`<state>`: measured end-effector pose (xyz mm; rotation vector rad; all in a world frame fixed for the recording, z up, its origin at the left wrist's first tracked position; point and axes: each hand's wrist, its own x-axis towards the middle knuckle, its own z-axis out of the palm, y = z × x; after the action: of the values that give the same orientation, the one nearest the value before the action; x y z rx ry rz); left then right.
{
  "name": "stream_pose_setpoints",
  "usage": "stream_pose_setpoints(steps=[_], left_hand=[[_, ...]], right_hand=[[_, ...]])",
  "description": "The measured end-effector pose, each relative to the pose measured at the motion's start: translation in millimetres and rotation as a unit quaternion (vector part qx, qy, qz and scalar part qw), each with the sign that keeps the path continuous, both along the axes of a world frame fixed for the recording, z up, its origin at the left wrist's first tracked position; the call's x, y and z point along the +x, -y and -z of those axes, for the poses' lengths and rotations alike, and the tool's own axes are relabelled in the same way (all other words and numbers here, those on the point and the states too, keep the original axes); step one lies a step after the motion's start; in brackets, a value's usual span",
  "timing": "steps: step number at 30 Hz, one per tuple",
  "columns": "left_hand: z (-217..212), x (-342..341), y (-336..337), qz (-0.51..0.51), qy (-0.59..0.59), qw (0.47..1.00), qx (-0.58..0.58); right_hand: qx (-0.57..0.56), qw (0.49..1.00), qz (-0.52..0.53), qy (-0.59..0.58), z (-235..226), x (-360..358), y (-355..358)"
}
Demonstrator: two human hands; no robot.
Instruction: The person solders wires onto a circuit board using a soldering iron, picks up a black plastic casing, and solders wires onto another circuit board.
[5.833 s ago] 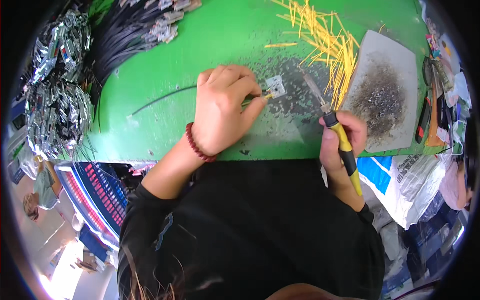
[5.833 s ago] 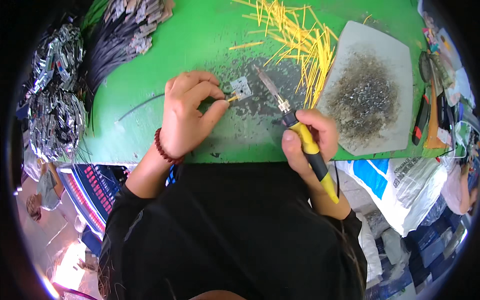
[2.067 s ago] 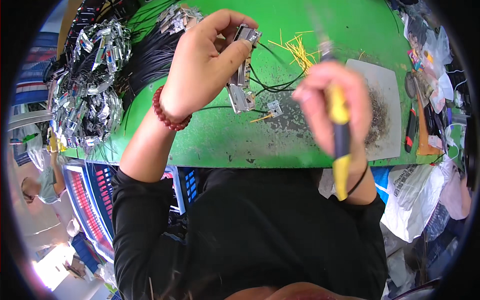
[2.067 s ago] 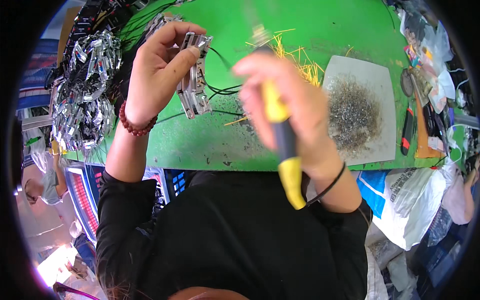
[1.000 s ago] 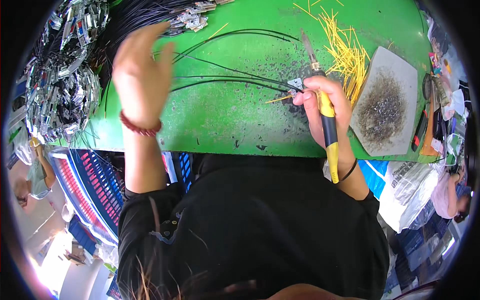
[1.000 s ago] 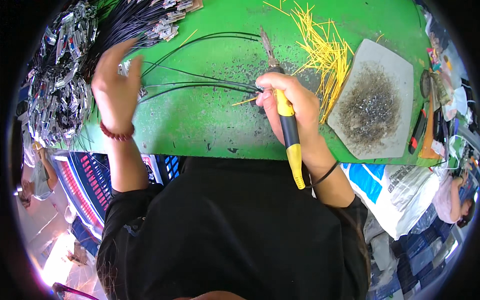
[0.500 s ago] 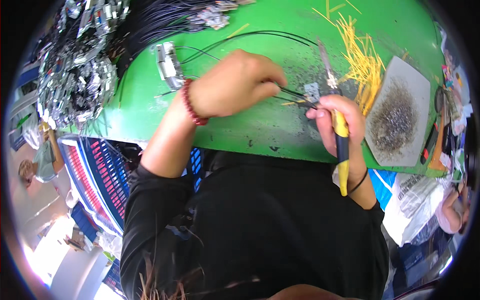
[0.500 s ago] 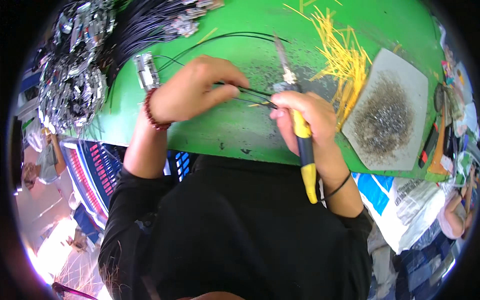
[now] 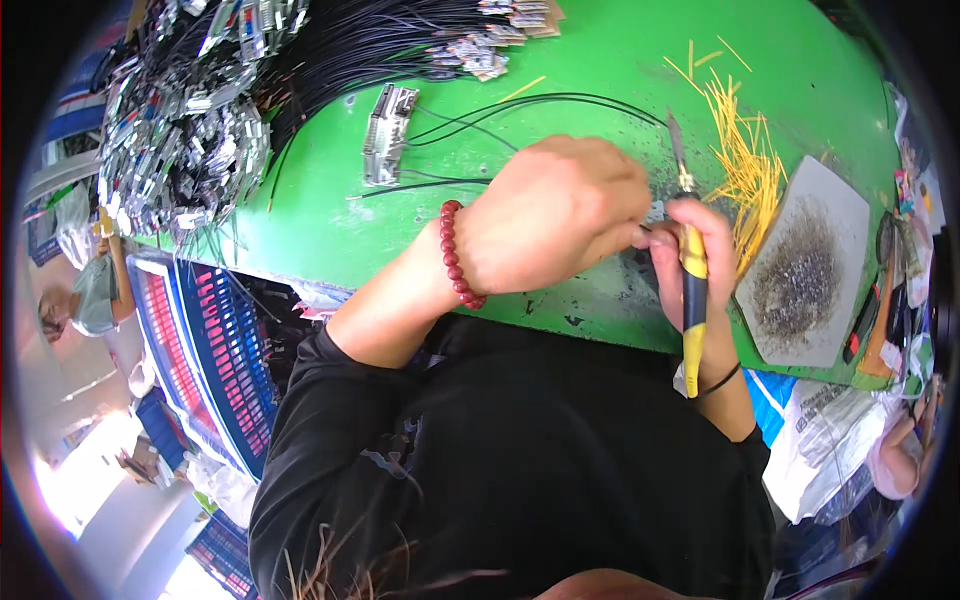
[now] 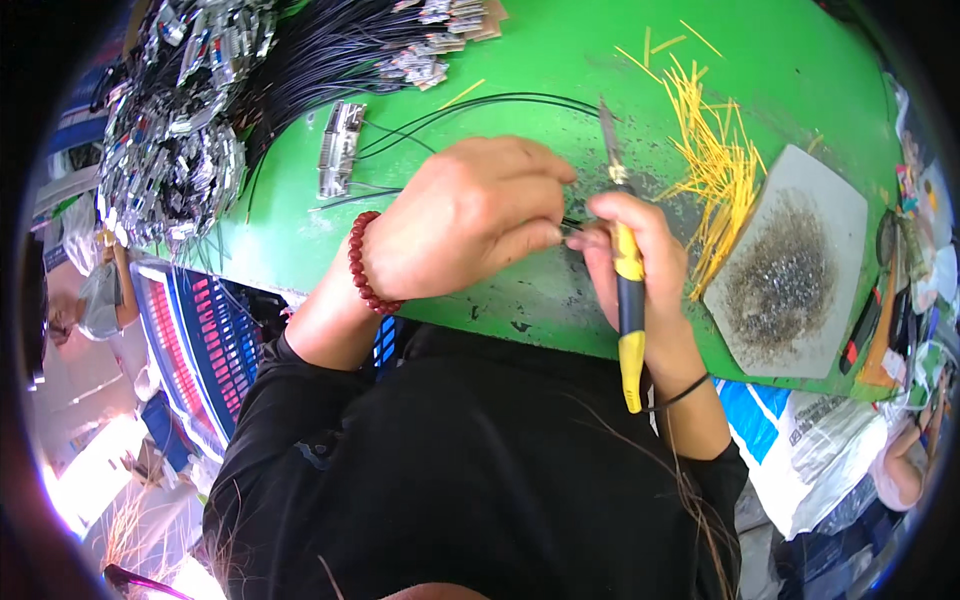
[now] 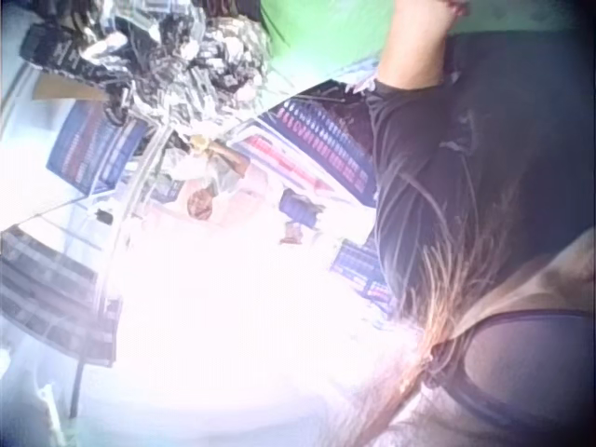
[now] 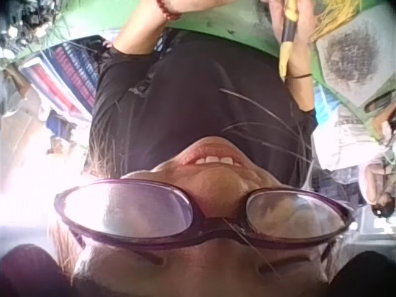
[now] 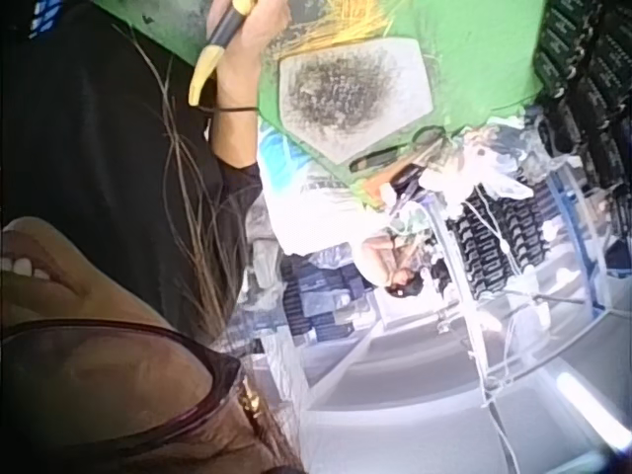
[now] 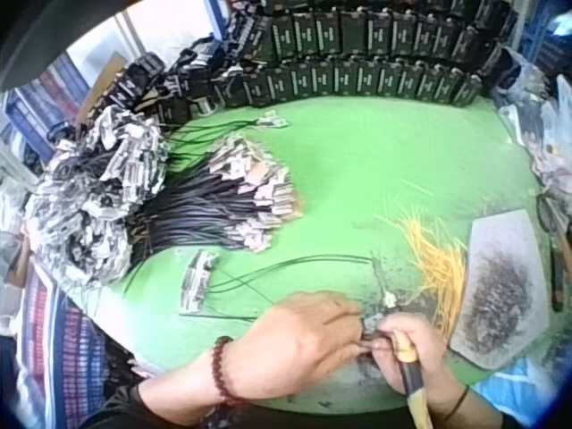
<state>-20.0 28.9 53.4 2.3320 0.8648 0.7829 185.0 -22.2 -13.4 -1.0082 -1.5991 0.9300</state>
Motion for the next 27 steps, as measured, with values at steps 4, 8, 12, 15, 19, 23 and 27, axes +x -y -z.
stream_pose_setpoints(steps=[4, 8, 12, 15, 19, 23, 27], left_hand=[[12, 7, 4, 0.069, 0.013, 0.986, -0.149], [21, 11, 3, 0.027, -0.047, 0.987, -0.154], [22, 15, 7, -0.041, -0.046, 0.990, -0.130], [21, 31, 16, -0.048, -0.032, 0.990, -0.130], [29, 36, 22, -0.082, 0.003, 0.990, -0.112], [29, 39, 24, -0.088, -0.013, 0.990, -0.107], [29, 43, 26, -0.089, -0.002, 0.990, -0.111]], right_hand=[[-0.025, 0.999, 0.019, 0.039, 2, 0, -8], [-0.033, 0.998, 0.055, 0.028, -8, 9, -10], [-0.079, 0.994, 0.072, -0.031, -10, 21, -7], [0.003, 0.995, 0.023, 0.102, -12, 19, -7], [-0.036, 0.993, 0.112, 0.027, -9, 25, -1], [-0.022, 0.998, 0.059, 0.000, -14, 27, 7], [-0.025, 0.998, 0.045, -0.027, -11, 19, 7]])
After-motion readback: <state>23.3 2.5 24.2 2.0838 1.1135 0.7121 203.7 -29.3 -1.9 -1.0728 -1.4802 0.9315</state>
